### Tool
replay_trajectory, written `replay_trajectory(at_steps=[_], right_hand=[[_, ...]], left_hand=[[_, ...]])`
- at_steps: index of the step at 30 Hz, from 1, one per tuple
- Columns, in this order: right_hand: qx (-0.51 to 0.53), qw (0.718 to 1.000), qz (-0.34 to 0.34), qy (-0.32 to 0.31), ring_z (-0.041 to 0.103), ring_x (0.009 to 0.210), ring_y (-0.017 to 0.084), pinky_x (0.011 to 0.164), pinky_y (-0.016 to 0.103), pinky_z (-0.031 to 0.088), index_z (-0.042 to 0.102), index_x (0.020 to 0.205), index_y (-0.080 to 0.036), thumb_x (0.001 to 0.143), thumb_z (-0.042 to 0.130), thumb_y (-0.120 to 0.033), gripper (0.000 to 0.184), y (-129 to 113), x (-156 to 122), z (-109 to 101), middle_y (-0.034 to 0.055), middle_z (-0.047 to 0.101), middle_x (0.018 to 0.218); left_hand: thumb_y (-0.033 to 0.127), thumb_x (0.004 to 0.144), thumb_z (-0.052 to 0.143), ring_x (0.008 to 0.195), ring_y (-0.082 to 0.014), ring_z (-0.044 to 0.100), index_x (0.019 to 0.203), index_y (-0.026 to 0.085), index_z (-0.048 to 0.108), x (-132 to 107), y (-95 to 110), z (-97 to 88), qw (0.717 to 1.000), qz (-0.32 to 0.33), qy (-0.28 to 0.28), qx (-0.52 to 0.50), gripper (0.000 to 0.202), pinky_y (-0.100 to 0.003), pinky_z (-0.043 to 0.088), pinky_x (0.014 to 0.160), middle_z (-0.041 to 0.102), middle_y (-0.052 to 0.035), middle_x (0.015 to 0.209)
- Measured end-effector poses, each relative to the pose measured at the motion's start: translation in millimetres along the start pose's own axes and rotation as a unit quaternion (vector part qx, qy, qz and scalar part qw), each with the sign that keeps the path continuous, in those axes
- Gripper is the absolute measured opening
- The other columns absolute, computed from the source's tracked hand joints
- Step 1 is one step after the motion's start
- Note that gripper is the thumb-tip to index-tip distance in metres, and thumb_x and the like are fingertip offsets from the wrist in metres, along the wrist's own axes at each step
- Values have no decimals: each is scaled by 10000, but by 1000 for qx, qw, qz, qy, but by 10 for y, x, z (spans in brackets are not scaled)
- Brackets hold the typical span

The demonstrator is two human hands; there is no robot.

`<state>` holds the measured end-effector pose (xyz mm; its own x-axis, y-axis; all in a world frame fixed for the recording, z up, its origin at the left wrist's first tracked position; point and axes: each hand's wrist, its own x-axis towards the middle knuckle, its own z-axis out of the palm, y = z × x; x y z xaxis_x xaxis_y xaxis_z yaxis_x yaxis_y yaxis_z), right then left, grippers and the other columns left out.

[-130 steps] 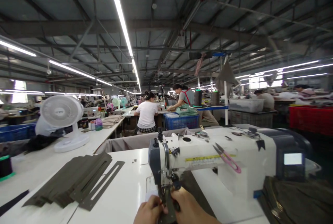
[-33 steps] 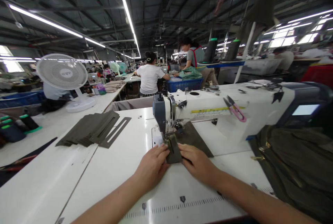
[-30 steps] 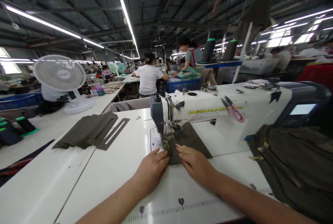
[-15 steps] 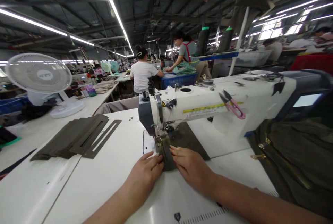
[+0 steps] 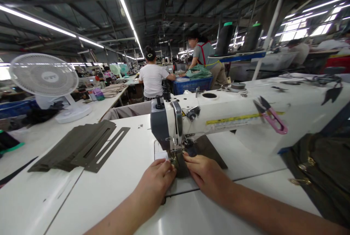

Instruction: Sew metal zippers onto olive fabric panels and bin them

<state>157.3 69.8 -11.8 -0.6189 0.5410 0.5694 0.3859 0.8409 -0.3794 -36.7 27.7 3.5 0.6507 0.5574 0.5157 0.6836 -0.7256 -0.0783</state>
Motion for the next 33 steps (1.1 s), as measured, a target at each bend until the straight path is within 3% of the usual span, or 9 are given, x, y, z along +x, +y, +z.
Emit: replay_trajectory(at_steps=[8, 19, 33], right_hand=[[-37, 999, 9, 1, 606, 801, 169, 746, 270, 477, 600, 732, -198, 800, 357, -99, 271, 165, 99, 98, 58, 653, 837], [-52, 998, 22, -20, 606, 821, 184, 750, 264, 463, 590, 701, -196, 794, 355, -99, 270, 217, 99, 122, 61, 633, 722], [-42, 998, 30, -27, 604, 796, 184, 718, 255, 453, 592, 730, -176, 801, 352, -106, 260, 245, 116, 141, 68, 623, 746]], left_hand=[[155, 889, 374, 785, -197, 561, 909, 141, 583, 12, -131, 88, 998, -60, -35, -12, 210, -332, 523, 712, 569, -84, 797], [150, 891, 374, 709, -170, 535, 803, 139, 575, 19, -156, 135, 997, -71, -34, 1, 219, -302, 510, 686, 548, -59, 765], [86, 826, 497, 791, -183, 570, 866, 139, 599, 4, -196, 122, 994, -86, -44, -46, 122, -305, 510, 747, 593, -62, 827]])
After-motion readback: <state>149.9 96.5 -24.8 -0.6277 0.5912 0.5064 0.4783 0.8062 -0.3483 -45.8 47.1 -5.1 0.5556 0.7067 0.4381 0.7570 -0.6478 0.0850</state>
